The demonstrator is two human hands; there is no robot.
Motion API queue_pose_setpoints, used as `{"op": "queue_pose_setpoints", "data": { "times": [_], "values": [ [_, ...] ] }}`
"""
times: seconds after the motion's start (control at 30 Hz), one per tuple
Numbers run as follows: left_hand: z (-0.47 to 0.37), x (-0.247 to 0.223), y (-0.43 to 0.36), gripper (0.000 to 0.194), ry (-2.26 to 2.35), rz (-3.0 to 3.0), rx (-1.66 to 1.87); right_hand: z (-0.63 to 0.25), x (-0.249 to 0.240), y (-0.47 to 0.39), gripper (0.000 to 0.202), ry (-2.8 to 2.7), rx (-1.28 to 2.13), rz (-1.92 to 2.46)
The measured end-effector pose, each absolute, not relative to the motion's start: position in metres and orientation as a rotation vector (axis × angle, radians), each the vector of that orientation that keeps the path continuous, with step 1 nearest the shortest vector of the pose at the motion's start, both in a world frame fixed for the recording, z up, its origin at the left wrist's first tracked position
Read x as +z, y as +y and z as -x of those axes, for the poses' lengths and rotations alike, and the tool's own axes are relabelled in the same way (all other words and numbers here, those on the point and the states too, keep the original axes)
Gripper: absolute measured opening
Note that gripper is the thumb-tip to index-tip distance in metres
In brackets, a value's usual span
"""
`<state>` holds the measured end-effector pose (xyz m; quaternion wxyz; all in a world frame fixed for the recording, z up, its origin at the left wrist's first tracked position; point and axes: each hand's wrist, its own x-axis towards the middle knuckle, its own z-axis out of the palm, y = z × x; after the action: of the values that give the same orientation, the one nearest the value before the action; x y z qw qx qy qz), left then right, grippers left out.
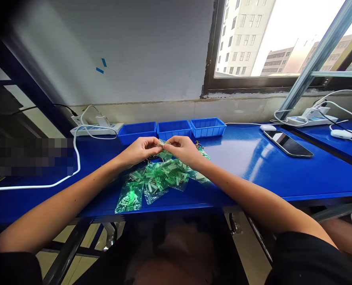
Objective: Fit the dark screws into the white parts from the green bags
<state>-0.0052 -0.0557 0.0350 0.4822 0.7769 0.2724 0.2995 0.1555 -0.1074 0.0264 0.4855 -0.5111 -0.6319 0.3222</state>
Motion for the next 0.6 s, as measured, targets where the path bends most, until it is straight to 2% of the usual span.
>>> {"op": "queue_pose_setpoints", "data": {
  "times": [0.3, 0.5, 0.6],
  "values": [
    [0.0009, 0.0287, -0.0562, 0.021, 0.615, -1.587, 0.728, -0.1538, 0.0297, -0.1088, 0.011, -1.533, 0.774, 1.181],
    [0.0028, 0.0279, -0.0517, 0.032, 0.672, -1.648, 0.761, -0.1565, 0.0294, -0.1080, 0.012, -1.560, 0.713, 1.224],
    [0.0024, 0.0271, -0.0509, 0.030, 0.707, -1.701, 0.852, -0.1593, 0.0299, -0.1074, 0.012, -1.597, 0.657, 1.259]
  ]
}}
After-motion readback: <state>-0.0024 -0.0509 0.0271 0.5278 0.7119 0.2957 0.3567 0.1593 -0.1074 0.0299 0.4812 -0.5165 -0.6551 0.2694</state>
